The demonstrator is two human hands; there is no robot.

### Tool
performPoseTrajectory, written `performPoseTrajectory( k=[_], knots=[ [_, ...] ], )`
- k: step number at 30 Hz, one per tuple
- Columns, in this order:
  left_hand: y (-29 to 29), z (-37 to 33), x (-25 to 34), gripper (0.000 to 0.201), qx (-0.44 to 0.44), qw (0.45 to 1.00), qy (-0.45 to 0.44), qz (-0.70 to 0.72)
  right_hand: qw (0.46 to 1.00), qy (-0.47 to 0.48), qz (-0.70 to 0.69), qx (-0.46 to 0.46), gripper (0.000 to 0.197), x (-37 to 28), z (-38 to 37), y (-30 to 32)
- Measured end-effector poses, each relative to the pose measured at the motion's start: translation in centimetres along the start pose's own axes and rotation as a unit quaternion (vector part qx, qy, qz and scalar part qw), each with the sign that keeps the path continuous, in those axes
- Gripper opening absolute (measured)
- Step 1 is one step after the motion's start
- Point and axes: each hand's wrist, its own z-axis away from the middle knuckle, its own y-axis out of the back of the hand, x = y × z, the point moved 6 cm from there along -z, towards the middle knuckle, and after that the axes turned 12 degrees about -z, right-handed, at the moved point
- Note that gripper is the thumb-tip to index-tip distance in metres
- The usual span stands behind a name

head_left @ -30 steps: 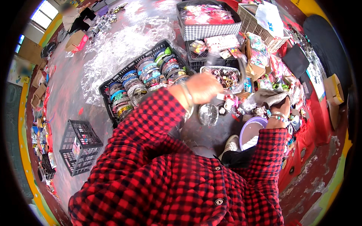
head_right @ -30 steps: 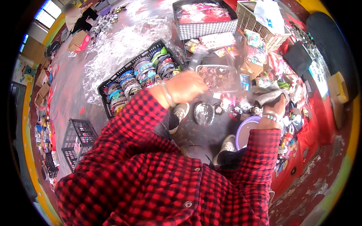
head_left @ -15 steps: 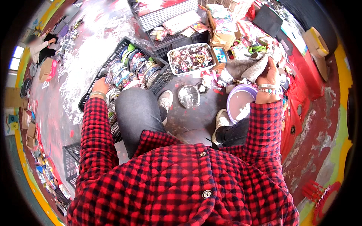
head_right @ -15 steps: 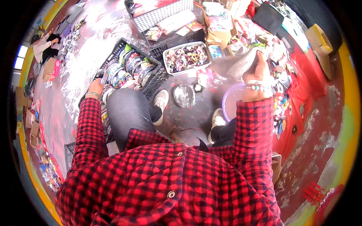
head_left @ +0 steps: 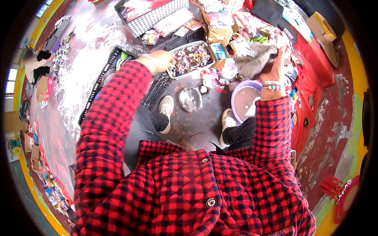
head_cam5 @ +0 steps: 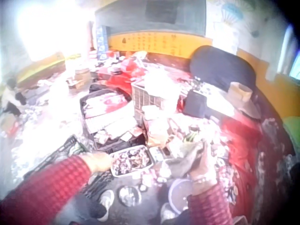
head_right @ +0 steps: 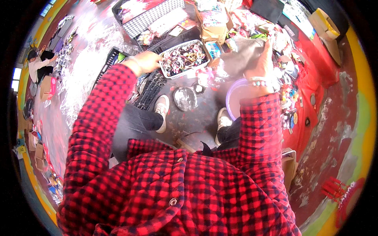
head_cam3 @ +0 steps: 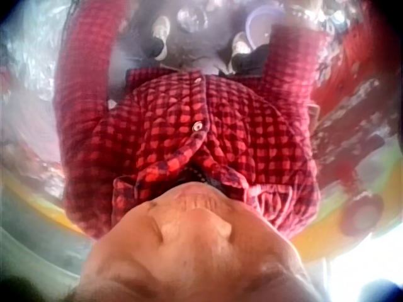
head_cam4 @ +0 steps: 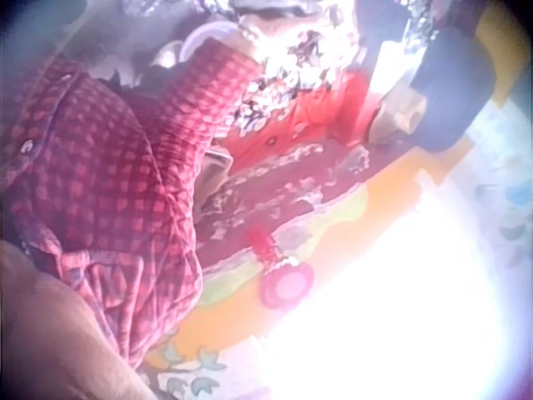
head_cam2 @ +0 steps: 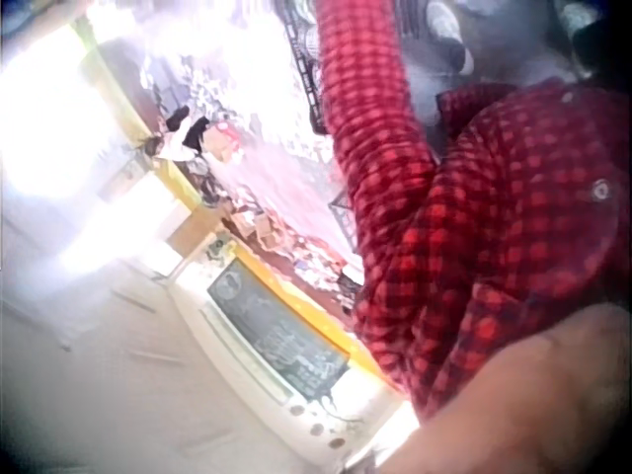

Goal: The person picks up several hair bands and hair ties from a container and wipes them by hand using a cloth.

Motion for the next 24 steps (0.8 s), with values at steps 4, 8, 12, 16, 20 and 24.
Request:
performPoseTrajectory(
  k=[4, 8, 12, 16, 20, 24],
  knots=[
    [-13.5, -8.3, 4.4, 0.026, -0.052, 0.997, -0.003, 0.053, 0.998, -0.047, 0.020, 0.034, 0.032, 0.8, -0.4, -0.2],
    [-26.5, -10.0, 5.9, 0.030, -0.064, 0.973, 0.168, 0.147, 0.997, -0.061, 0.038, -0.014, 0.028, 1.0, -1.1, 1.2],
    [-28.7, -7.7, 6.7, 0.041, -0.114, 0.913, 0.279, 0.275, 0.997, -0.072, 0.014, -0.037, 0.027, 0.8, 0.0, 1.0],
    [-33.7, -7.9, 4.2, 0.058, -0.137, 0.858, 0.387, 0.307, 0.995, -0.081, 0.011, 0.055, 0.020, 1.0, -0.5, 0.7],
    [-34.9, -8.1, 4.0, 0.071, -0.126, 0.809, 0.423, 0.389, 0.992, -0.028, 0.043, 0.113, 0.028, -0.1, -1.5, 4.1],
    [-36.8, -9.1, 4.0, 0.072, -0.160, 0.834, 0.417, 0.325, 0.988, -0.031, 0.042, 0.142, 0.026, 0.3, -1.4, 4.2]
  ],
)
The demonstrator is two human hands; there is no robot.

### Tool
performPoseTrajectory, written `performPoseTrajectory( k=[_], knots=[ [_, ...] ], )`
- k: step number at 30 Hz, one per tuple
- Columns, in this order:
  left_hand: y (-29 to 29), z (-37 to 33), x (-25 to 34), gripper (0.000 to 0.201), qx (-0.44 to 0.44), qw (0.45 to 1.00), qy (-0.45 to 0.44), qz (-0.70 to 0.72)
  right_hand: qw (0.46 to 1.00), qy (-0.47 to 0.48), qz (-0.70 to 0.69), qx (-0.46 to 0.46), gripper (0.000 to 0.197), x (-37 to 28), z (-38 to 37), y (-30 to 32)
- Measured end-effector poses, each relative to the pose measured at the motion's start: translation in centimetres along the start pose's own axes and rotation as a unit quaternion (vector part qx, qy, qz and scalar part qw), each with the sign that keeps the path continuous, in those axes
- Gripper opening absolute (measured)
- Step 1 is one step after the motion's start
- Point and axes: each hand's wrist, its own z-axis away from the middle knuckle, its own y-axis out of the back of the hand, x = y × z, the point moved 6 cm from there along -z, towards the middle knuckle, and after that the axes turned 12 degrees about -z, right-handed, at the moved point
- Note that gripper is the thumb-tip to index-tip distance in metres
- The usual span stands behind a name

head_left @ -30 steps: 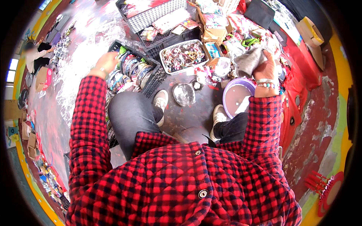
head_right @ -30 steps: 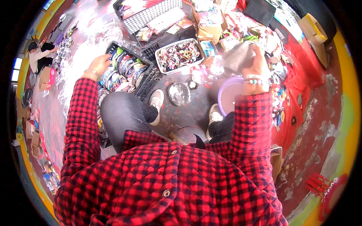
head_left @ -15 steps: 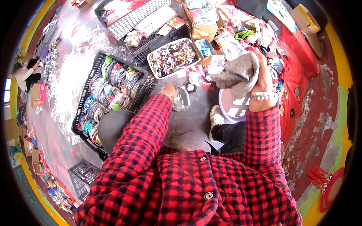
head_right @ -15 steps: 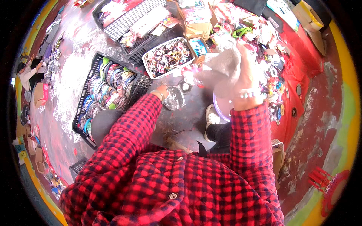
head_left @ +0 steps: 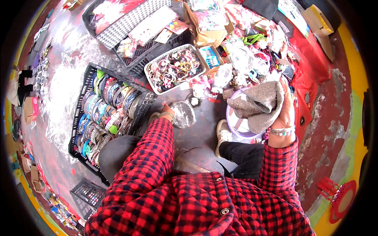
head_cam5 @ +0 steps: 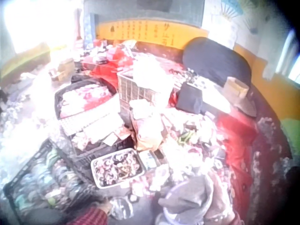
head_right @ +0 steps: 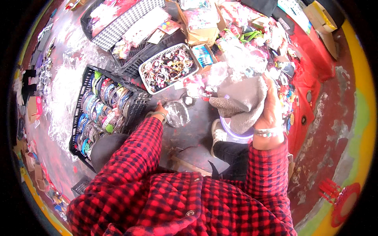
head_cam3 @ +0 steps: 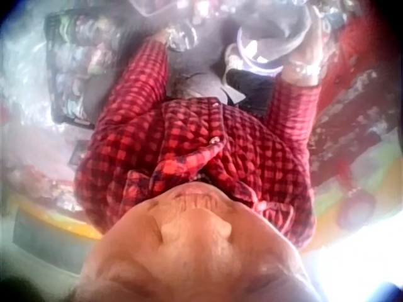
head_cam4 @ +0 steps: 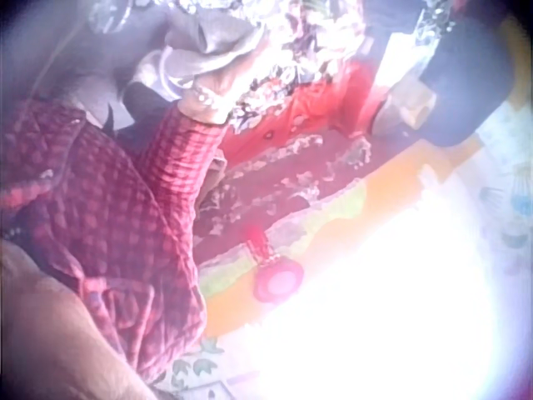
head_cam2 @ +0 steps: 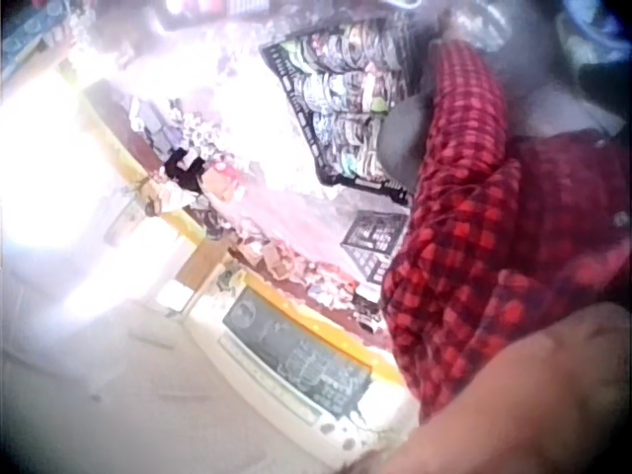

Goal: The person picks up several hair bands and hair ties from a container and wipes them by hand using a cloth.

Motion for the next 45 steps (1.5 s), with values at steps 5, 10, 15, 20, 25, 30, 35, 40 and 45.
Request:
performPoseTrajectory(
  k=[5, 10, 15, 20, 25, 30, 35, 40, 45],
  knots=[
    [-1.3, 0.0, 1.0, 0.043, 0.034, 0.987, -0.061, -0.143, 1.000, -0.001, -0.027, 0.010, 0.023, 0.3, -0.4, 0.5],
    [-1.4, 0.7, 2.2, 0.029, 0.025, 0.992, -0.103, -0.070, 0.999, -0.001, -0.034, 0.020, 0.024, 0.2, -1.0, 1.8],
    [2.6, 3.1, 4.8, 0.021, -0.008, 0.978, -0.207, 0.032, 0.998, 0.016, 0.032, -0.044, 0.021, 0.0, 1.0, -0.6],
    [9.5, 5.7, 5.9, 0.032, 0.088, 0.927, -0.204, 0.301, 0.916, 0.086, 0.380, -0.101, 0.018, 0.1, 1.0, -1.2],
    [20.5, 15.6, 9.0, 0.029, 0.078, 0.832, -0.296, 0.463, 0.889, 0.157, 0.395, -0.168, 0.029, 0.7, 1.9, -3.2],
    [29.6, 26.5, 10.2, 0.025, 0.069, 0.742, -0.452, 0.489, 0.881, 0.092, 0.383, -0.261, 0.030, 3.8, 1.4, -3.7],
    [32.7, 35.1, 9.3, 0.017, 0.166, 0.686, -0.554, 0.441, 0.889, 0.022, 0.335, -0.312, 0.014, 7.6, 4.7, -6.0],
    [29.7, 36.9, 9.9, 0.024, 0.275, 0.662, -0.562, 0.412, 0.915, -0.043, 0.266, -0.300, 0.021, 10.3, 4.4, -6.2],
    [28.8, 37.3, 11.5, 0.032, 0.267, 0.671, -0.595, 0.353, 0.925, 0.031, 0.241, -0.292, 0.010, 9.7, 3.3, -6.0]
  ],
)
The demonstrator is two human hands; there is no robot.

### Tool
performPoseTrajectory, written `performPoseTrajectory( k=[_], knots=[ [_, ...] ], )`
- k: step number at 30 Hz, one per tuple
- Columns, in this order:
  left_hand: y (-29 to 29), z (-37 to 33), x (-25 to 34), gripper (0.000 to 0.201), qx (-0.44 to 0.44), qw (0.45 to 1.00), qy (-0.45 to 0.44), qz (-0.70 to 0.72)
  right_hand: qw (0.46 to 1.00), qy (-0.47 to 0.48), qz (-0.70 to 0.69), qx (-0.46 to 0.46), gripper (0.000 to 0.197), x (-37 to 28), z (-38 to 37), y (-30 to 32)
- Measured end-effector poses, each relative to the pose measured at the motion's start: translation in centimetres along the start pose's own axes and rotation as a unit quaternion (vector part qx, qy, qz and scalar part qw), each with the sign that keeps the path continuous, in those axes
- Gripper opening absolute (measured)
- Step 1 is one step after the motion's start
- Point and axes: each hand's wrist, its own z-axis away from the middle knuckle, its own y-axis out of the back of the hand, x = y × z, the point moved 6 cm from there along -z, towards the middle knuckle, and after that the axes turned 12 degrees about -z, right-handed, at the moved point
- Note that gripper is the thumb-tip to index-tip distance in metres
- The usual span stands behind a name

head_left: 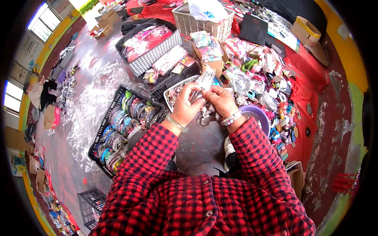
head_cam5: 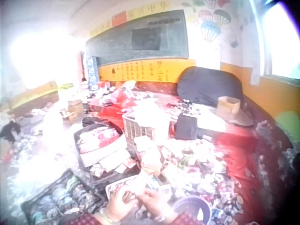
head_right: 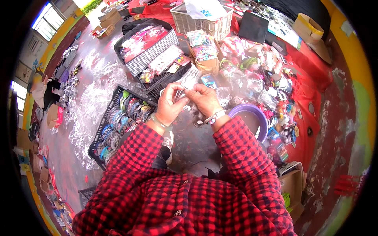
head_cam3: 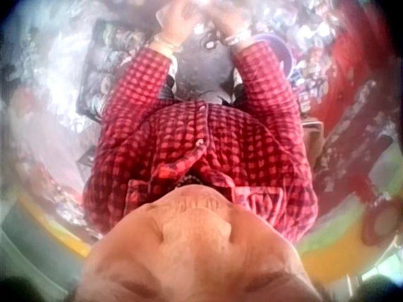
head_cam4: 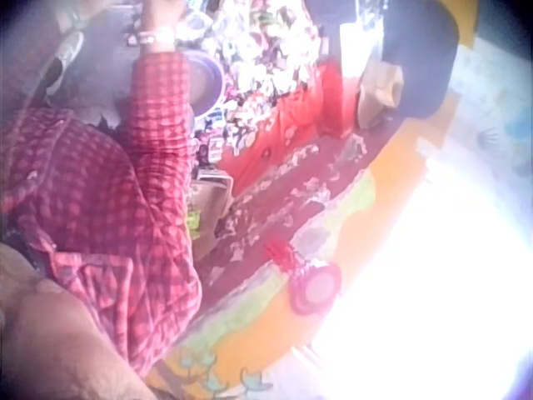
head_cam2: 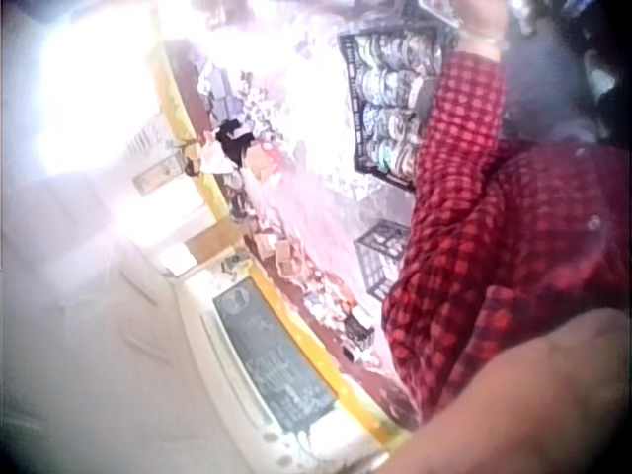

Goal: The person picks up several hair bands and hair ties from a container and wipes them by hand using a cloth.

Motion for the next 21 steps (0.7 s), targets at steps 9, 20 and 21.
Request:
performPoseTrajectory(
  k=[9, 20, 21],
  knots=[
    [0.3, -0.4, -2.9, 0.032, 0.006, 0.932, 0.200, 0.302, 0.964, 0.066, 0.250, -0.056, 0.014, -2.2, 0.4, -1.2],
    [0.3, -0.7, -3.3, 0.037, 0.004, 0.984, 0.133, 0.119, 0.728, 0.180, 0.654, 0.099, 0.020, -4.8, 1.3, -2.0],
    [0.3, -0.6, -3.5, 0.037, 0.000, 0.985, 0.136, 0.107, 0.724, 0.194, 0.655, 0.090, 0.019, -4.9, 1.3, -2.3]
  ],
)
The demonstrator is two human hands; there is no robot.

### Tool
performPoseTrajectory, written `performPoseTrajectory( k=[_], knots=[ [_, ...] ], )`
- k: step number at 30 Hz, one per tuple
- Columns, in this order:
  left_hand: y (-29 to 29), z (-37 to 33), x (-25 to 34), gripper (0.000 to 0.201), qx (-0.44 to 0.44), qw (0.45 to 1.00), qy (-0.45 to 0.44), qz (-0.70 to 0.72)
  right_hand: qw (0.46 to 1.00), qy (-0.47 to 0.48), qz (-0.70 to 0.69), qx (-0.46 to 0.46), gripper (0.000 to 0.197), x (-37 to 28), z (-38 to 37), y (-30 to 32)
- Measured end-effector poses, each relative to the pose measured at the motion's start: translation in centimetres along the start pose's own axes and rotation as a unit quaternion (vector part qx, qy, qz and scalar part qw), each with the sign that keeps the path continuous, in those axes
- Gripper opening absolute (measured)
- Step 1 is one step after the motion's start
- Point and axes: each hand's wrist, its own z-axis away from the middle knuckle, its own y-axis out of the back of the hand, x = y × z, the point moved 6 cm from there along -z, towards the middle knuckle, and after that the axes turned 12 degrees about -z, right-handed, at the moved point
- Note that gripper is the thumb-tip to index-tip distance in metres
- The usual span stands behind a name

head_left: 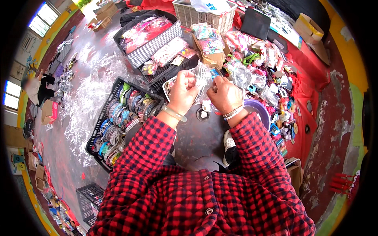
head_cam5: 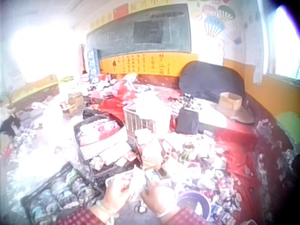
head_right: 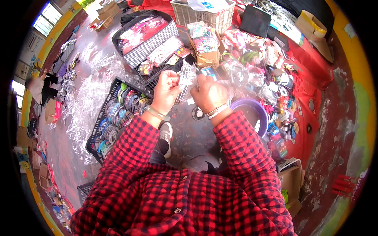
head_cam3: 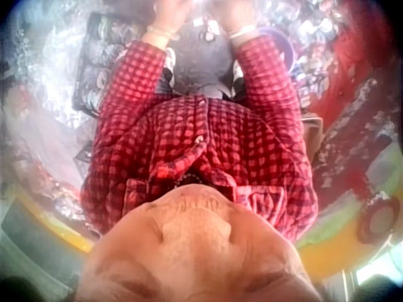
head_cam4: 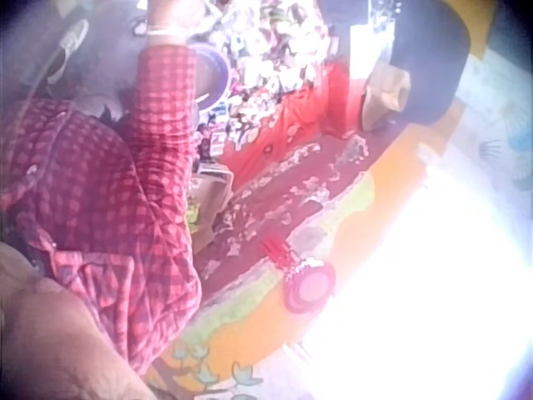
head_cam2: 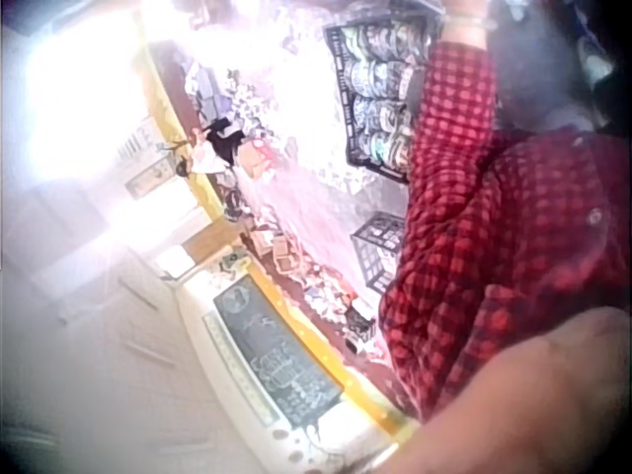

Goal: The person picks up several hair bands and hair ties from a container and wipes them by hand using a cloth.

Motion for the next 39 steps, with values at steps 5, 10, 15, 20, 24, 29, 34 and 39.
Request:
performPoseTrajectory(
  k=[5, 10, 15, 20, 24, 29, 34, 39],
  knots=[
    [-0.5, 0.4, -0.4, 0.036, -0.054, 0.992, 0.028, -0.107, 0.994, 0.111, 0.019, 0.015, 0.014, -1.4, 0.3, 0.5],
    [-1.7, 0.9, 0.0, 0.037, -0.129, 0.979, 0.007, -0.157, 0.988, 0.141, 0.050, 0.039, 0.013, -0.6, 0.5, 0.1],
    [-1.6, 1.4, -1.6, 0.024, -0.157, 0.963, 0.043, -0.215, 0.993, 0.058, 0.038, 0.095, 0.014, 0.0, 0.0, 1.4],
    [-2.1, 1.5, -2.2, 0.017, -0.165, 0.971, 0.046, -0.166, 0.992, -0.042, -0.036, 0.113, 0.017, 2.6, -0.5, 1.1],
    [-2.6, 1.5, -1.1, 0.021, -0.176, 0.978, 0.106, -0.041, 0.962, -0.092, -0.242, 0.091, 0.024, 4.7, -0.6, -0.1],
    [-1.7, 1.1, -1.2, 0.029, -0.107, 0.986, 0.124, 0.036, 0.857, -0.188, -0.479, -0.035, 0.023, 5.4, 0.0, -3.2],
    [-1.1, 0.6, -0.8, 0.023, -0.096, 0.981, 0.122, 0.117, 0.822, -0.178, -0.540, -0.028, 0.019, 5.2, -0.1, -3.2],
    [-0.3, 0.3, -1.3, 0.017, -0.056, 0.975, 0.145, 0.160, 0.721, -0.272, -0.637, 0.032, 0.019, 5.8, 0.0, -2.7]
  ],
)
